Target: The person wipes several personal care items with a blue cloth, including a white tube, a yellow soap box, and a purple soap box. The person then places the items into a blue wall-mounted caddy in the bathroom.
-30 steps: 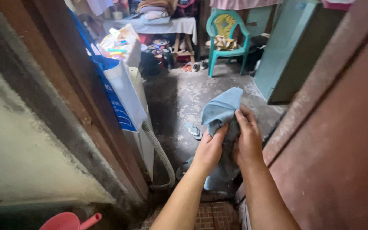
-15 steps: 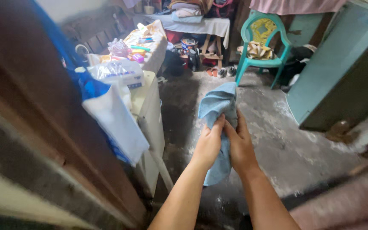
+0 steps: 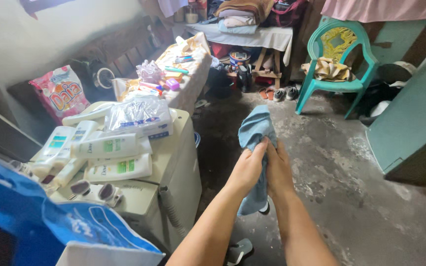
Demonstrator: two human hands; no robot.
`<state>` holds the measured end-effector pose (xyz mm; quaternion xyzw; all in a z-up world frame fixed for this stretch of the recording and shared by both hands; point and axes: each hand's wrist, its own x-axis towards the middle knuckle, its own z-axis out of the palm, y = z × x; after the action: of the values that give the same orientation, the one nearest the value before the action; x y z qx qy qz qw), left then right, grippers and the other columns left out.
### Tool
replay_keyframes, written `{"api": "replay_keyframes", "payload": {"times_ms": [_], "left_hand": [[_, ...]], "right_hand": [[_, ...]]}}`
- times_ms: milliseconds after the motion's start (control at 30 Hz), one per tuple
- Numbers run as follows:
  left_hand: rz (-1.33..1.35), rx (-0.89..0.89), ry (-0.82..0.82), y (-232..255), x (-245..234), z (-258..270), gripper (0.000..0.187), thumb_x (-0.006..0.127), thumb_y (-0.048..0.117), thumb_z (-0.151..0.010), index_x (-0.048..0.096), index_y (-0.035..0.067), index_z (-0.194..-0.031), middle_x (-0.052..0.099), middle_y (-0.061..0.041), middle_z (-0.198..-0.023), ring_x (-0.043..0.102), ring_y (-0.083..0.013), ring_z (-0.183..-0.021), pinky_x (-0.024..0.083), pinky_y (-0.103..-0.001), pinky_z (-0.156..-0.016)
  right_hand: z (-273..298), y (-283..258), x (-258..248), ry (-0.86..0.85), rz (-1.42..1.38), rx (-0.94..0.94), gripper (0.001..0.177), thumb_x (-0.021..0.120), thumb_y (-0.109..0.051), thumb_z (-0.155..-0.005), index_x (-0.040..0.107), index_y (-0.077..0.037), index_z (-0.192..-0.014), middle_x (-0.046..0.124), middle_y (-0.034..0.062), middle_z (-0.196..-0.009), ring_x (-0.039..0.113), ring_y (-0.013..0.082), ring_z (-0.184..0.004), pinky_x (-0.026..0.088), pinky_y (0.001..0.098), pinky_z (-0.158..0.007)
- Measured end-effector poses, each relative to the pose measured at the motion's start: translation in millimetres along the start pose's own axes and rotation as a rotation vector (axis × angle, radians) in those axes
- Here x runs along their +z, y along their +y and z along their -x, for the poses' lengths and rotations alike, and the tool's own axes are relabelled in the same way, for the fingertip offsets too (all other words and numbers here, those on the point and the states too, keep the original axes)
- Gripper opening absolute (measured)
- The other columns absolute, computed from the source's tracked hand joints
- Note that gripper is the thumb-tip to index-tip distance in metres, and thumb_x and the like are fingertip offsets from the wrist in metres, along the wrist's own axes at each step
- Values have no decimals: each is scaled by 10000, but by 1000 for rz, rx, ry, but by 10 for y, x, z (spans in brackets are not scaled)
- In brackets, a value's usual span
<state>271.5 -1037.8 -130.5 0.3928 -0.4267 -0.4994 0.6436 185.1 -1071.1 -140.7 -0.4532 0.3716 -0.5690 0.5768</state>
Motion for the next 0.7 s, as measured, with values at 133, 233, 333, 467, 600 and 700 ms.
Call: {"api": "replay_keyframes", "payload": {"times_ms": [133,233,333,467,600,700], "left_hand": [[-13,-65,13,-9,-99,-270,482,521,422,-1029,681,1,-1201,675,-35,-1097,572,-124,-1010,452,-277,-913],[-47,-85,21,-31,-108,-457,503,527,432,-1058,695,-28,-1171,643,-45,-1021,528,-132,-930,439,-291,-840],[-4,-38,-24,-40,-59,-659,502,537,424,-1065,692,-46,-1149,644,-47,-1021,533,-121,-938,440,-286,-848],[12,-73,-25,-57,15,-914,484,530,424,-1033,692,-15,-1157,679,-33,-1052,567,-107,-976,453,-263,-893],[72,-3,-47,-62,115,-1282,459,528,398,-1016,671,10,-1214,685,-7,-1151,579,-89,-1077,440,-241,-963],[65,-55,-35,-170,170,-1614,475,515,415,-1011,654,33,-1257,679,-3,-1209,576,-86,-1128,425,-233,-995]], "right_hand": [[-245,16,105,-82,-106,-12,385,547,-291,-1018,584,-46,-1313,661,93,-1134,624,167,-987,514,322,-842],[-396,-28,106,-116,-164,-27,343,547,-272,-1021,584,-54,-1283,645,80,-1086,610,164,-947,512,320,-799],[-594,-92,67,-107,-222,-3,299,532,-259,-1018,583,-78,-1250,647,58,-1066,616,148,-942,515,310,-784],[-844,-86,-8,-105,-217,-28,290,523,-264,-1041,595,-62,-1235,643,51,-1064,606,135,-941,509,296,-790],[-1215,-97,-84,-127,-162,-112,313,515,-285,-1053,612,-55,-1243,649,55,-1066,604,130,-937,508,288,-796],[-1568,-57,-188,-84,-153,-49,324,523,-306,-1043,609,-60,-1235,643,47,-1055,600,131,-925,511,295,-786]]}}
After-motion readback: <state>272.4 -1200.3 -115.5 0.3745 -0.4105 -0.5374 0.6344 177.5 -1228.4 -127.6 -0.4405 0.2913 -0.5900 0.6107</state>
